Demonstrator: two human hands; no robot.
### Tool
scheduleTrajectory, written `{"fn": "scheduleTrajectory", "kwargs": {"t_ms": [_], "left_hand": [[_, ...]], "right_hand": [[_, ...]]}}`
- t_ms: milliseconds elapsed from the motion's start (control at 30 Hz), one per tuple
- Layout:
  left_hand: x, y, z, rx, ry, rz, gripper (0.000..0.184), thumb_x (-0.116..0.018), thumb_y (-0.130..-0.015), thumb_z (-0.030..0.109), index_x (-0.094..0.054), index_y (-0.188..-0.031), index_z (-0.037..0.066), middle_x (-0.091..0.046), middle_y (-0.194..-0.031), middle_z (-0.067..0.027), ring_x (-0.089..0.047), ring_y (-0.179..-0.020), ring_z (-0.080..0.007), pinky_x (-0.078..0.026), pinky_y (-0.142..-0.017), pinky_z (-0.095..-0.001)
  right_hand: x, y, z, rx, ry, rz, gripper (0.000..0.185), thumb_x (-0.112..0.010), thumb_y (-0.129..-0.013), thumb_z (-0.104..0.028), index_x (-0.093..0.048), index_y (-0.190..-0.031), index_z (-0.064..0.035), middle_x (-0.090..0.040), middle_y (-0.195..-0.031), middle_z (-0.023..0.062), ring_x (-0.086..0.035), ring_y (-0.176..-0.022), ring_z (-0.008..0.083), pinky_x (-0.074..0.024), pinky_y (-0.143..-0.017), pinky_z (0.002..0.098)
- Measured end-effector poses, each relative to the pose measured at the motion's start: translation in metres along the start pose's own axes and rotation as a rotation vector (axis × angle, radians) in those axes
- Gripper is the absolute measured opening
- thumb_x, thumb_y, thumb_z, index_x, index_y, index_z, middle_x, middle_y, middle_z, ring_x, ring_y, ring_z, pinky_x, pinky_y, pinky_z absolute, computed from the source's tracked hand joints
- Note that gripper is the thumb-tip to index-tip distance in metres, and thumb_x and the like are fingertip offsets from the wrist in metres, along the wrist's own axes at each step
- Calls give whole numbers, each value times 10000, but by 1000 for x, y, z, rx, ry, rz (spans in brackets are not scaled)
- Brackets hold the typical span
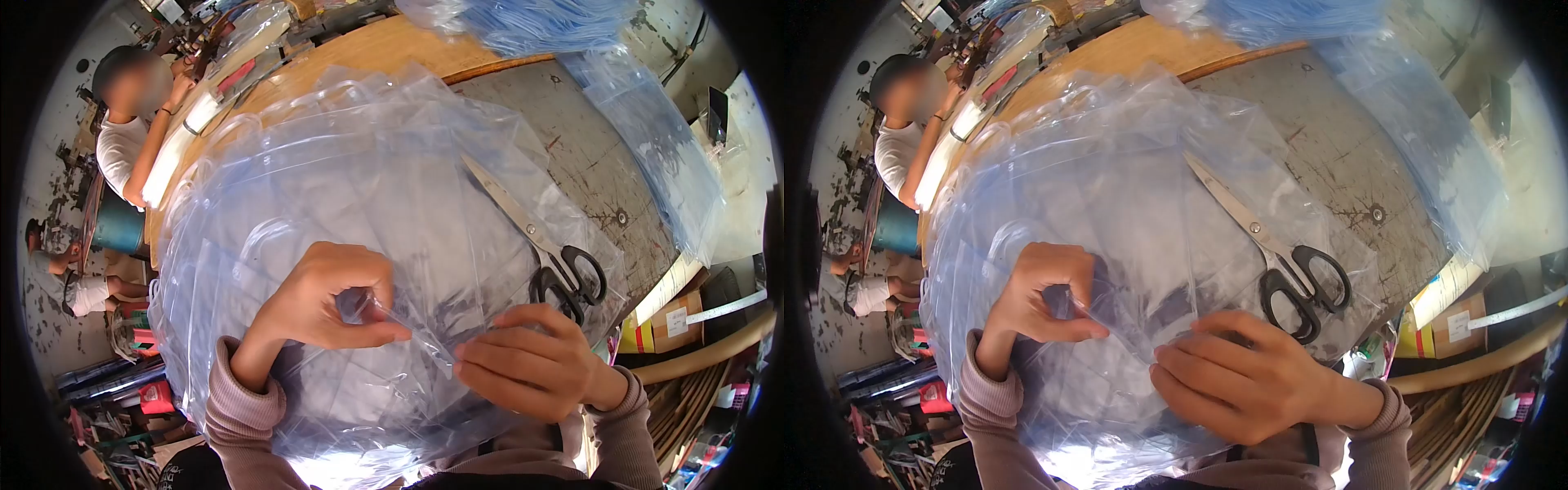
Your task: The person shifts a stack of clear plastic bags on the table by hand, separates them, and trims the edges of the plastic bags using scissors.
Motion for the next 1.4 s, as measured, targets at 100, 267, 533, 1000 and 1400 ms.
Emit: {"fn": "scheduleTrajectory", "kwargs": {"t_ms": [100,267,533,1000,1400], "left_hand": [[-8,-1,2,42,-31,-58,249,-802,-605,96,-559,-656,97,-526,-626,-3,-487,-528,-129,-328,-455,-246],[-60,24,83,-618,-1035,189,189,-626,-708,159,-622,-896,144,-449,-830,42,-441,-697,-50,-321,-546,-207],[-81,37,84,-760,-1201,142,155,-511,-784,158,-592,-914,182,-383,-784,66,-385,-679,-36,-278,-540,-209],[-107,25,81,-721,-1183,-155,102,-537,-806,175,-579,-899,188,-515,-881,66,-486,-803,-59,-344,-652,-227],[-111,72,91,-1421,-1175,241,103,-505,-697,135,-404,-681,127,-384,-680,19,-413,-636,-99,-225,-602,-261]], "right_hand": [[-2,-1,1,-6,-22,-22,128,-627,-719,-102,-622,-823,-28,-624,-840,57,-607,-761,165,-481,-725,314],[-13,-2,4,-70,83,-75,127,-587,-712,-90,-594,-824,-30,-575,-803,40,-591,-765,167,-445,-763,350],[-13,-5,6,-122,76,-71,182,-581,-698,-129,-588,-861,-48,-548,-789,34,-581,-763,160,-437,-762,365],[52,-32,46,-317,242,233,183,-609,-699,32,-555,-853,-51,-562,-775,74,-583,-709,265,-439,-607,314],[190,201,39,-1107,844,298,116,-491,-902,-65,-563,-946,15,-590,-930,130,-586,-850,259,-455,-772,331]]}}
Point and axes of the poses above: each hand's wrist, its own y-axis away from the middle knuckle, its own x-axis out of the back of the hand, z = x × y, the point moved 8 cm from there along -y, towards the middle knuckle
